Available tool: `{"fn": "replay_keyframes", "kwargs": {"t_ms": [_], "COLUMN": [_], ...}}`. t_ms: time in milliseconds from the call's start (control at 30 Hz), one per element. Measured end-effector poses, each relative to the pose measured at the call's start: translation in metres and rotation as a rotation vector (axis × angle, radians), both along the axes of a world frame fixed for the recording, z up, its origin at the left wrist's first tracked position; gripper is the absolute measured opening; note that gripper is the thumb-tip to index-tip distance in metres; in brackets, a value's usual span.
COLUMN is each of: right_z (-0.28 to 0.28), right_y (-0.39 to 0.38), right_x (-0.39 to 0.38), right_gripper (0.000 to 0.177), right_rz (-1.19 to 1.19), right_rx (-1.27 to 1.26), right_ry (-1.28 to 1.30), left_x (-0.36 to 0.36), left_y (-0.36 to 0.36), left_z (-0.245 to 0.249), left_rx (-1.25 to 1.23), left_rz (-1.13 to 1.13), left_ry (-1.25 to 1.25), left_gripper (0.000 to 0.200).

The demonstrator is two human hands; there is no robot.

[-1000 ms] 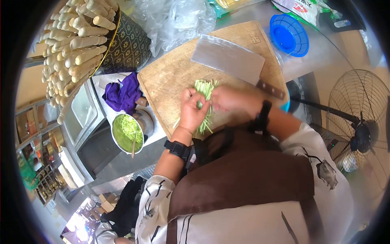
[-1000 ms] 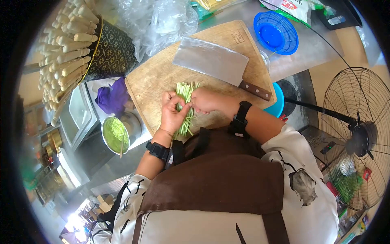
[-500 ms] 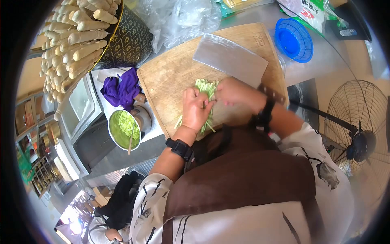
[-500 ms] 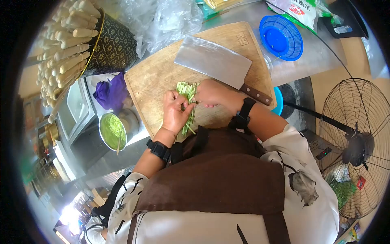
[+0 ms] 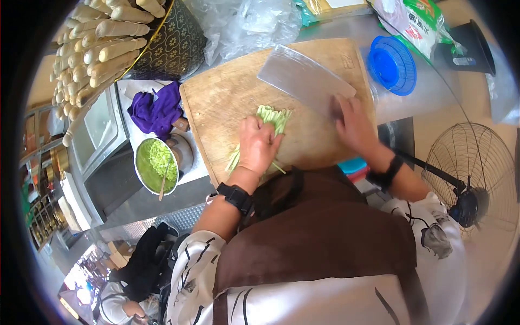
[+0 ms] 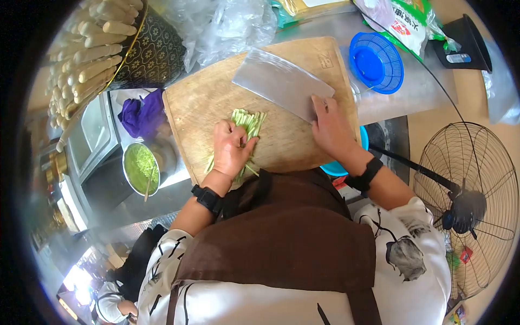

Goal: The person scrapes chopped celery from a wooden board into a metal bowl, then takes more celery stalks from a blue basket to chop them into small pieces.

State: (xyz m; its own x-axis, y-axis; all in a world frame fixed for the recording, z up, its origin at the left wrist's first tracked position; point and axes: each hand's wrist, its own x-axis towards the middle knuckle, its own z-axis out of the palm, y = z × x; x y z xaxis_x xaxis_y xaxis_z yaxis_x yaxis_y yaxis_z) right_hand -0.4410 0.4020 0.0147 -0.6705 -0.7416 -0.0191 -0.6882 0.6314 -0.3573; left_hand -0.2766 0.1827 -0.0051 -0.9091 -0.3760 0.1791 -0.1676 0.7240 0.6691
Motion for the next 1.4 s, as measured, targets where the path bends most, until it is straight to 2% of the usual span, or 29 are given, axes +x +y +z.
{"fn": "replay_keyframes", "kwargs": {"t_ms": [133,233,333,433,533,633,767,967,1067,1167,1233,1400], "right_z": [0.007,-0.007,-0.001,0.049,0.066,0.085,0.093,0.112,0.118,0.117,0.109,0.050], "right_y": [0.008,0.014,0.008,-0.004,-0.005,-0.010,-0.013,-0.014,-0.017,-0.023,-0.031,-0.043], "right_x": [0.007,-0.006,-0.003,0.001,0.008,0.020,0.028,0.025,0.023,0.021,0.023,0.020], "right_gripper": [0.067,0.063,0.053,0.038,0.028,0.024,0.024,0.025,0.021,0.017,0.015,0.018], "right_rz": [0.011,0.114,0.004,-0.098,0.070,0.266,0.326,0.330,0.331,0.327,0.320,0.295], "right_rx": [0.197,0.051,-0.002,-0.074,-0.043,-0.042,0.041,0.115,0.178,0.239,0.262,0.159], "right_ry": [-0.067,-0.108,-0.103,-0.315,-0.166,-0.179,-0.161,-0.245,-0.287,-0.311,-0.324,-0.312], "left_x": [-0.001,-0.002,-0.003,-0.005,-0.005,-0.006,-0.009,-0.009,-0.010,-0.010,-0.009,-0.005], "left_y": [0.001,0.001,0.001,0.000,-0.001,-0.001,-0.004,-0.004,-0.004,-0.003,-0.003,-0.004], "left_z": [0.000,-0.001,0.001,0.000,0.002,0.002,-0.003,-0.004,-0.009,-0.011,-0.008,-0.005], "left_rx": [0.012,0.016,0.019,0.013,0.014,0.009,-0.018,0.004,0.089,0.164,0.096,0.112], "left_rz": [0.018,0.019,0.019,0.029,0.011,0.010,-0.010,0.036,0.014,0.042,0.044,0.049], "left_ry": [-0.006,-0.012,-0.027,-0.034,-0.073,-0.103,-0.001,0.032,-0.028,-0.035,-0.003,-0.028], "left_gripper": [0.035,0.034,0.033,0.033,0.029,0.026,0.032,0.029,0.029,0.031,0.032,0.029]}}
